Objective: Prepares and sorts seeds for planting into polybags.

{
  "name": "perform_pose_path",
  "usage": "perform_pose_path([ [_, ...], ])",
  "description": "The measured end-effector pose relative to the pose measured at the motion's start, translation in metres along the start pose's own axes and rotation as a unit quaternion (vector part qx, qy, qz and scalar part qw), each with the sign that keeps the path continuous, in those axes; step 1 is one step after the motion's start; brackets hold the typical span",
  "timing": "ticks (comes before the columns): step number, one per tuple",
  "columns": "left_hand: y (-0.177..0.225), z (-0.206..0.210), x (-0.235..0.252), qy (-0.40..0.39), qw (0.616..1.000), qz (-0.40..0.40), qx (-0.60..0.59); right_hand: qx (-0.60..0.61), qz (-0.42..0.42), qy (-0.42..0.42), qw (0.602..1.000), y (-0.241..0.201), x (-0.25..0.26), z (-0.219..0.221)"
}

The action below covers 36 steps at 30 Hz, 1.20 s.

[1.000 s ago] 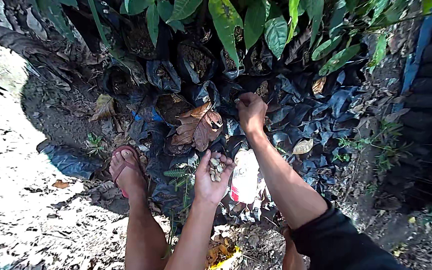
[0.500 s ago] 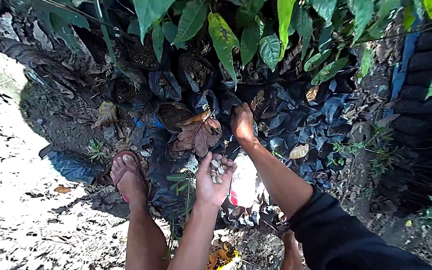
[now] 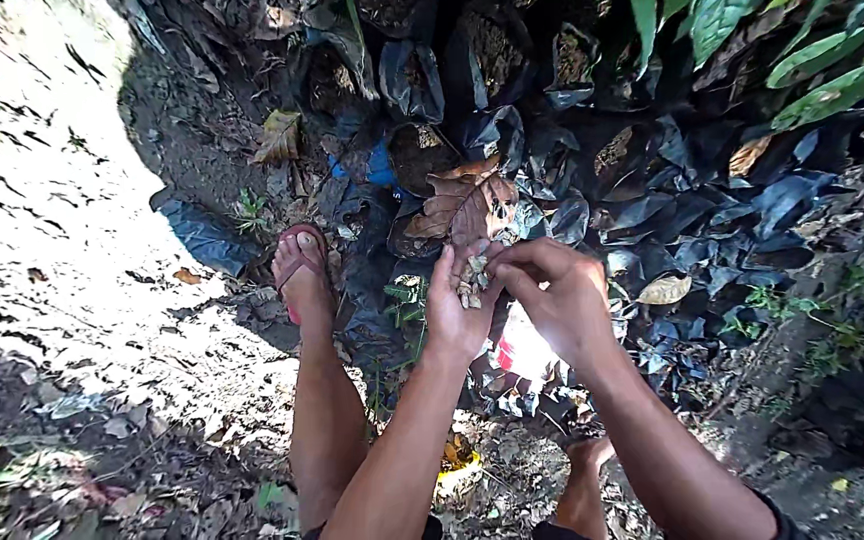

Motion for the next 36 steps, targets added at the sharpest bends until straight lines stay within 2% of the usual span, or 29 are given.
perform_pose_path([
  [5,0.000,0.009,-0.003,-0.013,0.996,0.033,0.084,-0.044,0.036,-0.011,0.998,0.010,-0.001,0.028],
  [8,0.002,0.007,-0.002,-0.008,0.994,0.052,0.092,-0.018,0.060,-0.027,0.998,0.013,0.000,0.028],
  [11,0.010,0.002,0.001,0.047,0.993,0.060,0.094,0.109,0.097,-0.055,0.988,0.011,0.001,0.022],
  [13,0.017,-0.005,0.004,0.105,0.988,0.048,0.107,0.181,0.129,-0.042,0.974,0.009,0.003,0.014],
  [17,0.048,-0.008,0.007,0.153,0.963,0.096,0.202,0.172,0.106,0.021,0.979,0.015,0.029,-0.009],
  [20,0.071,-0.001,0.006,0.168,0.908,0.142,0.357,0.079,0.113,0.055,0.989,0.025,0.073,-0.017],
  [23,0.068,-0.010,0.022,0.167,0.856,0.088,0.481,-0.059,0.112,0.030,0.992,0.031,0.118,-0.008],
  [27,0.036,-0.019,0.028,0.114,0.779,0.011,0.616,-0.204,0.130,-0.052,0.969,0.034,0.154,0.010],
  [29,0.011,-0.017,0.017,0.027,0.704,-0.067,0.707,-0.236,0.134,-0.087,0.958,0.037,0.164,0.016],
  [31,-0.021,-0.016,-0.003,-0.097,0.580,-0.189,0.787,-0.265,0.118,-0.096,0.952,0.039,0.171,0.020],
  [32,-0.038,-0.017,-0.012,-0.152,0.516,-0.233,0.810,-0.275,0.114,-0.100,0.950,0.040,0.172,0.022],
  [33,-0.050,-0.016,-0.020,-0.192,0.468,-0.254,0.824,-0.284,0.114,-0.104,0.946,0.039,0.173,0.024],
  [34,-0.061,-0.021,-0.023,-0.217,0.443,-0.248,0.834,-0.293,0.116,-0.109,0.943,0.036,0.173,0.028],
  [36,-0.065,-0.018,-0.026,-0.237,0.441,-0.242,0.831,-0.316,0.121,-0.116,0.934,0.026,0.172,0.033],
])
Point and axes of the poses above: each hand's wrist, its own x-axis towards the middle knuckle, its own z-axis out of the palm, y = z × x, the point moved 6 cm from there along x, towards the middle knuckle, and after that the axes turned 1 degree about y, right-handed, at the moved point
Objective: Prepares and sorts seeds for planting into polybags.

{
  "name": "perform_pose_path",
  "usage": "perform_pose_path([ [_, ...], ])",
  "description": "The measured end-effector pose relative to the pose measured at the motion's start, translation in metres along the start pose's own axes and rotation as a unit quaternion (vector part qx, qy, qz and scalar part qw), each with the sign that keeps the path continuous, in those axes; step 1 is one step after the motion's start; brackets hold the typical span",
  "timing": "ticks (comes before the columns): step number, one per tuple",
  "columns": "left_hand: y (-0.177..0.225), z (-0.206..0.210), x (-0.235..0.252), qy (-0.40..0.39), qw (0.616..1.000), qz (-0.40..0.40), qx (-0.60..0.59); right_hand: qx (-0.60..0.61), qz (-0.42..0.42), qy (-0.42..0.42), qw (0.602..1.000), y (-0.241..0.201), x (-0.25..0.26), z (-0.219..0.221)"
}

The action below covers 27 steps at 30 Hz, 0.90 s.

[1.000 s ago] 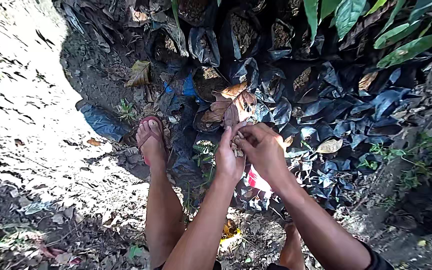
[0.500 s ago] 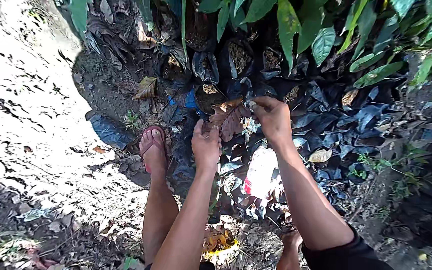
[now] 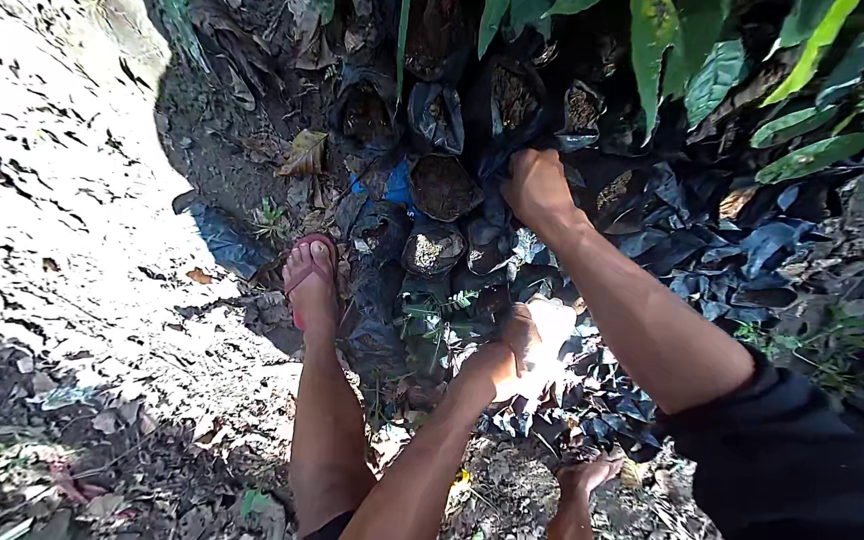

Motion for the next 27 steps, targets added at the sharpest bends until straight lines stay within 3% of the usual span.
perform_pose_path([
  [6,-0.003,-0.027,-0.020,0.003,0.999,-0.052,-0.014,-0.044,0.005,0.006,0.999,-0.026,0.001,0.006],
  [8,0.000,-0.031,-0.024,0.004,0.999,-0.036,-0.016,-0.021,-0.002,0.014,1.000,-0.016,0.009,0.008],
  [12,0.001,-0.037,-0.027,0.028,0.999,0.004,-0.021,0.059,-0.093,0.009,0.994,0.013,0.021,0.010],
  [15,-0.019,-0.042,-0.023,0.111,0.987,0.036,-0.114,0.035,-0.126,0.015,0.991,0.010,0.022,0.009],
  [18,-0.035,-0.055,-0.040,0.143,0.957,0.006,-0.252,0.020,-0.145,0.066,0.987,0.002,0.022,0.011],
  [21,-0.048,-0.066,-0.045,0.220,0.884,0.079,-0.405,0.028,-0.133,0.102,0.985,0.001,0.020,0.013],
  [24,-0.047,-0.079,-0.051,0.226,0.725,0.224,-0.611,0.084,-0.077,0.111,0.987,0.001,-0.006,0.000],
  [27,-0.044,-0.091,-0.065,0.182,0.585,0.274,-0.742,0.200,-0.102,0.129,0.966,-0.011,-0.077,-0.020],
])
Point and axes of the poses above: each hand's wrist, its own x-axis towards the middle knuckle, its own z-axis out of the palm, y = z × x, the point moved 6 cm from there along x, towards the middle knuckle, and after that the axes turned 1 degree about y, right-handed, at the moved point
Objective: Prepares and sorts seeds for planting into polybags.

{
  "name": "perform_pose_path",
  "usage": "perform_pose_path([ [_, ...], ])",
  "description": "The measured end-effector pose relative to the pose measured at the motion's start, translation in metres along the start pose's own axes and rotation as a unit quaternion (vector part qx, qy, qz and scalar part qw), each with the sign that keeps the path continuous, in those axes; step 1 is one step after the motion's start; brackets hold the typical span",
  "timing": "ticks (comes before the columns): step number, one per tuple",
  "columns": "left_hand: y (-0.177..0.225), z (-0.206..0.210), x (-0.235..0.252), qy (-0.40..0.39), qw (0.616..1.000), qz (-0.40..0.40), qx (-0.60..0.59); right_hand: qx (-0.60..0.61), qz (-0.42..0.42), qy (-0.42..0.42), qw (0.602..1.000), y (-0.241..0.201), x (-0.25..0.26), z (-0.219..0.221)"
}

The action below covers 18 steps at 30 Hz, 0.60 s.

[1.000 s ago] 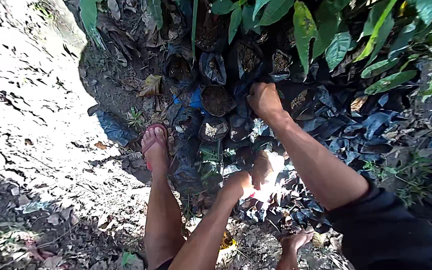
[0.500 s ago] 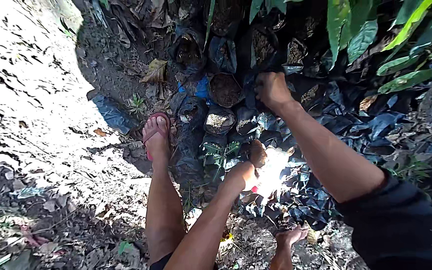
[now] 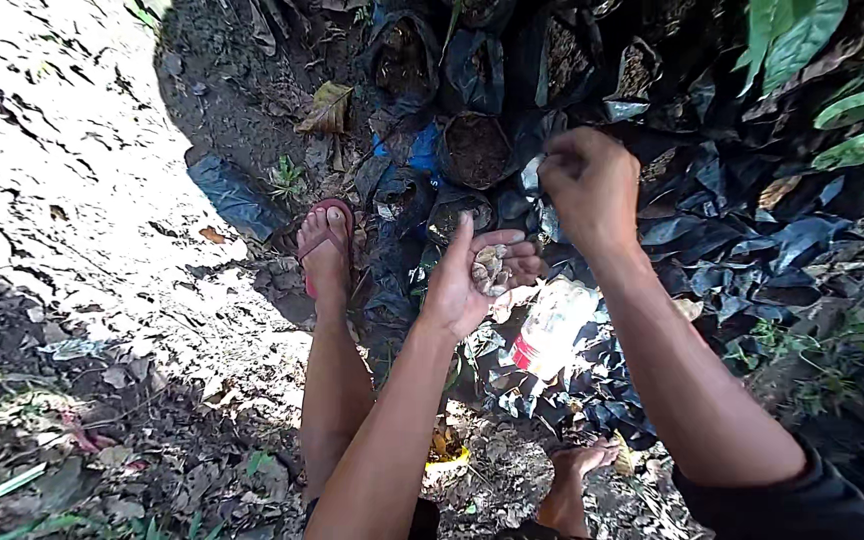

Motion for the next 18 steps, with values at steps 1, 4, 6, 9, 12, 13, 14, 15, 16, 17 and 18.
perform_pose_path([
  [1,0.004,0.000,-0.001,0.009,0.999,0.006,-0.036,0.044,-0.009,-0.014,0.999,-0.013,-0.025,-0.004],
  [4,0.005,-0.007,-0.003,0.031,0.998,0.030,-0.056,0.117,-0.038,-0.075,0.990,-0.032,-0.081,0.001],
  [6,0.006,-0.009,0.000,0.041,0.994,0.042,-0.095,0.076,-0.072,-0.092,0.990,-0.035,-0.098,0.011],
  [9,0.006,-0.010,0.000,0.058,0.990,0.049,-0.121,0.033,-0.097,-0.098,0.990,-0.032,-0.107,0.030],
  [12,0.007,-0.010,-0.003,0.051,0.993,0.061,-0.092,0.021,-0.091,-0.081,0.992,-0.029,-0.111,0.041],
  [13,0.008,-0.010,-0.003,0.052,0.993,0.068,-0.083,0.014,-0.085,-0.082,0.993,-0.028,-0.111,0.042],
  [14,0.008,-0.010,-0.004,0.055,0.993,0.071,-0.072,0.006,-0.078,-0.089,0.993,-0.026,-0.111,0.044],
  [15,0.008,-0.010,-0.004,0.061,0.994,0.070,-0.064,0.004,-0.071,-0.100,0.992,-0.025,-0.111,0.044],
  [16,0.007,-0.010,-0.004,0.065,0.994,0.068,-0.061,0.008,-0.063,-0.112,0.992,-0.023,-0.110,0.044],
  [17,0.006,-0.010,-0.003,0.067,0.993,0.065,-0.066,0.021,-0.052,-0.121,0.991,-0.021,-0.109,0.042],
  [18,0.005,-0.011,-0.002,0.070,0.993,0.059,-0.076,0.043,-0.033,-0.127,0.990,-0.018,-0.107,0.039],
])
Point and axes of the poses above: each hand's wrist, its own x-axis towards the middle knuckle, its own z-axis out of the palm, y = z × x, the point moved 6 cm from there along x, towards the middle knuckle, and after that the axes turned 1 degree about y, right-handed, at the moved point
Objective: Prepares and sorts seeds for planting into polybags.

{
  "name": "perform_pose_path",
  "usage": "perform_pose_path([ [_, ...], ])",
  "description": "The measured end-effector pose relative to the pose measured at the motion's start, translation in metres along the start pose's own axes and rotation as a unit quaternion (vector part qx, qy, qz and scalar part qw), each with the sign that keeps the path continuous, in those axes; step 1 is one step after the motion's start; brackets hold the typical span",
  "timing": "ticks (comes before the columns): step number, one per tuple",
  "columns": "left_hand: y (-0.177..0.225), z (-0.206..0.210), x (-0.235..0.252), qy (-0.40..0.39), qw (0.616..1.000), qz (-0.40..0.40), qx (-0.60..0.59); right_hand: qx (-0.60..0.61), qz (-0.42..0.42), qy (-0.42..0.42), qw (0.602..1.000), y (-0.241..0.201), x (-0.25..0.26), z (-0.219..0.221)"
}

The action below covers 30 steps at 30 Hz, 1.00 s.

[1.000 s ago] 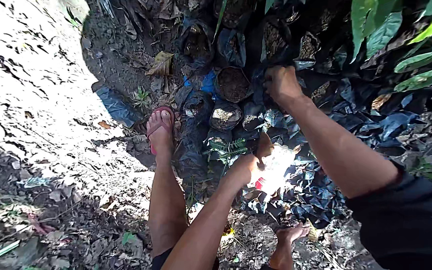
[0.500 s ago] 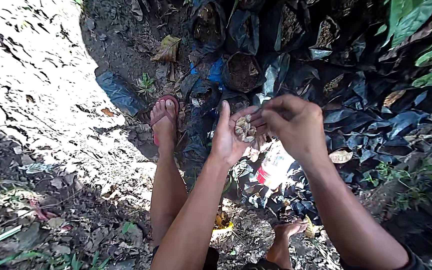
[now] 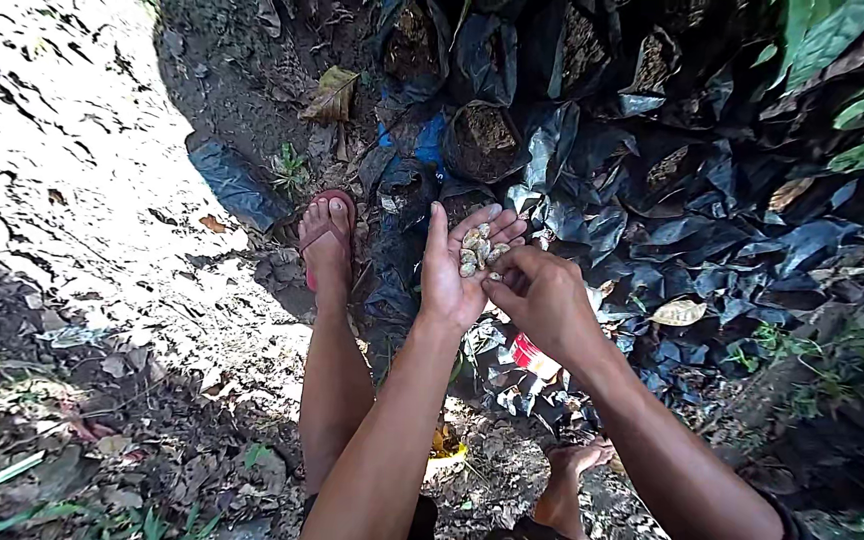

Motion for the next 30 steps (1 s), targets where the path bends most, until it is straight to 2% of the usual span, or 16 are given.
perform_pose_path([
  [3,0.002,-0.004,0.008,0.041,0.998,-0.004,-0.057,0.086,0.049,0.025,0.995,0.004,0.016,-0.020],
  [6,0.005,-0.013,0.013,0.098,0.990,0.006,-0.103,0.084,0.044,0.071,0.993,-0.002,0.053,-0.034],
  [10,0.005,-0.022,0.013,0.134,0.985,0.019,-0.109,-0.058,-0.026,0.072,0.995,-0.018,0.109,-0.018],
  [12,0.005,-0.023,0.014,0.137,0.984,0.023,-0.112,-0.134,-0.025,0.049,0.989,-0.022,0.129,-0.009],
  [15,0.011,-0.020,0.016,0.145,0.980,0.027,-0.134,-0.226,-0.032,0.048,0.973,-0.002,0.164,0.012],
  [18,0.015,-0.017,0.015,0.142,0.979,0.029,-0.144,-0.243,-0.020,-0.006,0.970,-0.007,0.160,0.022],
  [21,0.019,-0.013,0.018,0.134,0.981,0.030,-0.135,-0.263,0.002,-0.011,0.965,-0.003,0.181,0.025],
  [25,0.016,-0.015,0.021,0.132,0.979,0.024,-0.156,-0.286,0.033,-0.098,0.953,-0.009,0.188,0.018],
  [27,0.020,-0.015,0.025,0.132,0.976,0.026,-0.169,-0.302,0.028,-0.106,0.947,-0.011,0.195,0.017],
  [30,0.022,-0.016,0.021,0.140,0.977,0.023,-0.160,-0.309,0.045,-0.073,0.947,-0.014,0.192,0.028],
])
Point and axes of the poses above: each hand's wrist, its own x-axis towards the middle knuckle, its own z-axis out of the palm, y = z × x, the point moved 6 cm from there along x, towards the middle knuckle, and after that the axes turned 1 degree about y, right-handed, at the moved point
